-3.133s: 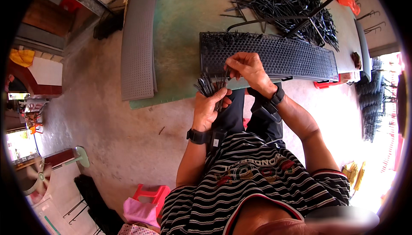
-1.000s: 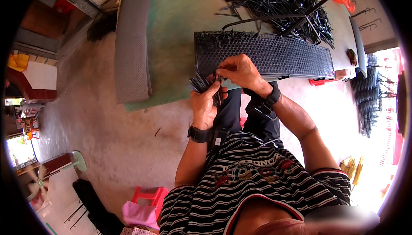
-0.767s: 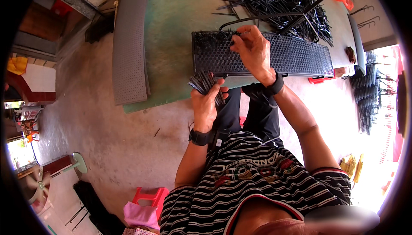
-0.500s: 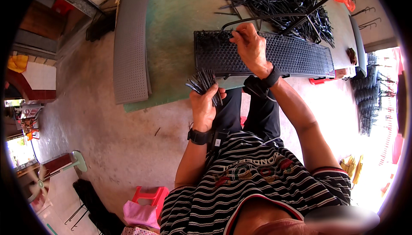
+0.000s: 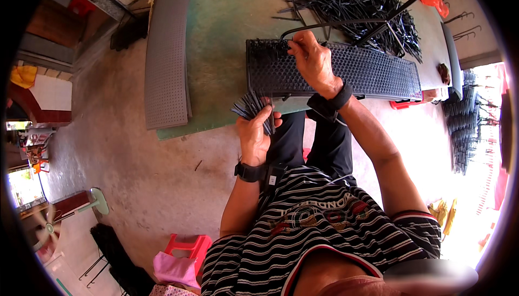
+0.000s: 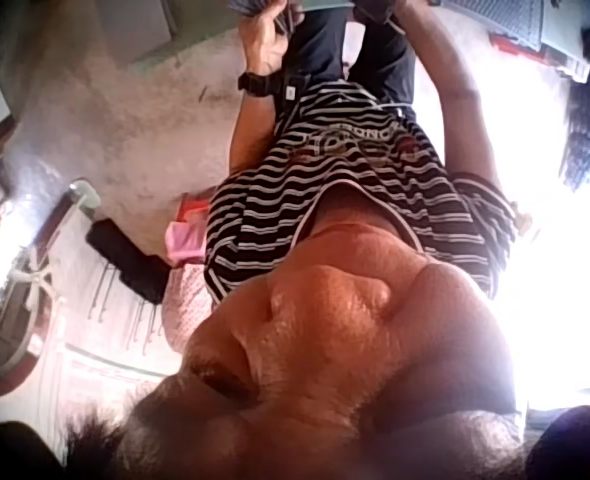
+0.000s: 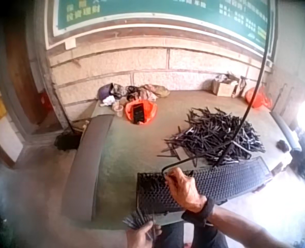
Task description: The person inserts black bristle bundles into a perforated metal base. They pick up bundles from a pile on the table and push them into the holes of the base one by one. The person occasionally gathers more bristles from the pile to continue the assembly process.
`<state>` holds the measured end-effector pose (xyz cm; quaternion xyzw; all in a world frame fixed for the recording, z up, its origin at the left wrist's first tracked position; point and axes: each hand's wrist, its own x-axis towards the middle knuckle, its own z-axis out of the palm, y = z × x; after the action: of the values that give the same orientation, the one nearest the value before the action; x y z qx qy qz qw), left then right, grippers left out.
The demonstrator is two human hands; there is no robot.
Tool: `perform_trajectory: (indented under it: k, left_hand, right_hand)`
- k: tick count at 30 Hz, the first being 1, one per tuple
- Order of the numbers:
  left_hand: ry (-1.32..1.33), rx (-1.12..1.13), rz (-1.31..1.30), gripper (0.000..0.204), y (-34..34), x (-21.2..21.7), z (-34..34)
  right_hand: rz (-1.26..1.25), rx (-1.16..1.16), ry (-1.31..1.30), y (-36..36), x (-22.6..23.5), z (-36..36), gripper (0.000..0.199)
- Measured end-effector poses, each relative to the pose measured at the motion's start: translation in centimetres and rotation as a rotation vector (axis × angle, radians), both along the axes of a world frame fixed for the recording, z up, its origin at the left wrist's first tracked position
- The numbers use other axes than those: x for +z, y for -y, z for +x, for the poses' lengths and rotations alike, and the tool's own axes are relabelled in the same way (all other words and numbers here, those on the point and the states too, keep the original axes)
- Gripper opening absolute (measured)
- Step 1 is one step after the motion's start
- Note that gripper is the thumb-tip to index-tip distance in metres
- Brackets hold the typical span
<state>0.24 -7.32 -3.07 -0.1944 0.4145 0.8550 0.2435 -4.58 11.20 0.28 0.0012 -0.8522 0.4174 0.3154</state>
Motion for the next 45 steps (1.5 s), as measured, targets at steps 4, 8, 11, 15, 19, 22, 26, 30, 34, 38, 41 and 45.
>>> perform_trajectory:
  k: [4, 8, 11, 15, 19, 22, 26, 30, 34, 38, 41, 45]
  left_hand:
    - [0.011, 0.004, 0.004, 0.013, 0.0, 0.1, 0.1]
    - [-0.021, -0.025, -0.022, 0.014, -0.2, 0.3, 0.0]
    - [-0.032, -0.029, -0.027, 0.013, -0.3, 0.8, 0.1]
    - [-0.038, -0.017, -0.028, 0.013, -0.3, 1.2, 0.2]
    - [-0.04, -0.013, -0.023, 0.013, -0.4, 1.2, 0.3]
    - [-0.031, -0.016, -0.032, 0.014, -0.7, 1.4, 0.4]
    - [0.005, -0.03, -0.024, 0.015, -1.8, 1.6, 0.2]
    - [-0.03, -0.093, -0.024, 0.016, -3.9, 2.0, -0.1]
    - [-0.119, -0.064, -0.053, 0.019, -4.6, 2.0, 0.1]
    - [-0.144, -0.054, -0.048, 0.02, -4.4, 1.9, 0.0]
    - [-0.117, -0.045, -0.044, 0.02, -4.3, 1.9, -0.2]
    - [-0.08, -0.037, -0.048, 0.019, -4.0, 2.2, -0.2]
  right_hand:
    - [-0.009, 0.003, -0.009, 0.1, 0.3, 0.1, 0.01]
    - [0.041, 0.028, -0.021, 0.0, 0.1, 0.0, 0.011]
    - [0.05, 0.035, -0.016, 0.0, 0.3, -0.2, 0.01]
    - [0.016, 0.025, 0.035, -0.1, 0.2, 0.1, 0.009]
    - [0.349, 0.088, 0.007, -1.1, -0.7, -0.3, 0.009]
    - [0.491, 0.053, 0.075, -1.3, -0.2, 0.0, 0.009]
    - [0.241, 0.073, 0.352, -0.5, 2.2, 2.4, 0.022]
    - [-0.285, 0.212, 0.622, -0.9, 2.5, 4.5, 0.023]
    - [-0.493, 0.051, 0.391, -2.5, 2.5, 3.3, 0.014]
    - [-0.274, -0.068, 0.093, -2.5, 2.3, 1.8, 0.015]
    - [-0.208, -0.039, 0.101, -2.7, 1.2, 1.2, 0.02]
    - [-0.12, -0.012, 0.084, -2.8, -0.3, 0.4, 0.019]
